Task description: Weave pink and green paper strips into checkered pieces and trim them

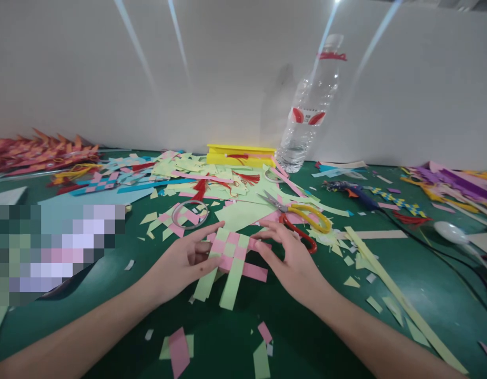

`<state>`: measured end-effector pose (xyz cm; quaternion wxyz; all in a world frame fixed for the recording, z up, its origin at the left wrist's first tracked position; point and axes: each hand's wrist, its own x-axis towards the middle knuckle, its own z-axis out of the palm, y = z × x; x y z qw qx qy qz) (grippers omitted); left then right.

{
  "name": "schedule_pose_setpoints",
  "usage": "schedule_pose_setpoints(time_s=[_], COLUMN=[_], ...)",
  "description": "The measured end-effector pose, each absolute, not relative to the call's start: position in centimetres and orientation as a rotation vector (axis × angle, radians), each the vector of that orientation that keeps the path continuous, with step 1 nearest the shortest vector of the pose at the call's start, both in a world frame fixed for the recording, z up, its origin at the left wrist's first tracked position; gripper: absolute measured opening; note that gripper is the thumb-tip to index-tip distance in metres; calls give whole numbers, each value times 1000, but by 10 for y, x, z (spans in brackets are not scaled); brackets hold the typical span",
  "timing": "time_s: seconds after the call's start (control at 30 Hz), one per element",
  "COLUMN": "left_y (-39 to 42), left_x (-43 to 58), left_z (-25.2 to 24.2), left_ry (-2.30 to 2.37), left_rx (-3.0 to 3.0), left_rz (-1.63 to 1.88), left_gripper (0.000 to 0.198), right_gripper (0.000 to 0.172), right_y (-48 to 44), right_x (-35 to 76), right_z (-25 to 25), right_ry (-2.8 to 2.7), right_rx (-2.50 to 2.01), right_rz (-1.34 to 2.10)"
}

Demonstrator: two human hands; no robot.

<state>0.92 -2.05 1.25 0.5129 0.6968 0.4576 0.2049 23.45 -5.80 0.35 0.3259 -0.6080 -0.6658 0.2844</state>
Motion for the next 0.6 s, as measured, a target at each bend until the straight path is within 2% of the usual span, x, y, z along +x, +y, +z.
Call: schedule_pose_setpoints(time_s=[0.3, 0.47, 0.6], left_y=[-22, -11, -9], left_x=[8, -2, -2], left_z=[9, 3, -2], left_ry=[1213, 1298, 1126], left_rx=[1820, 2093, 2488], left_rz=[581, 715, 681], left_gripper=[62, 43, 31], right_gripper=[23, 23, 24], right_y=[-52, -39, -32], right_x=[239, 256, 266], right_z=[8, 10, 12], right_ry=[-1674, -1565, -1421], right_rx=[-1516, -1488, -1461], right_rz=[925, 785, 787])
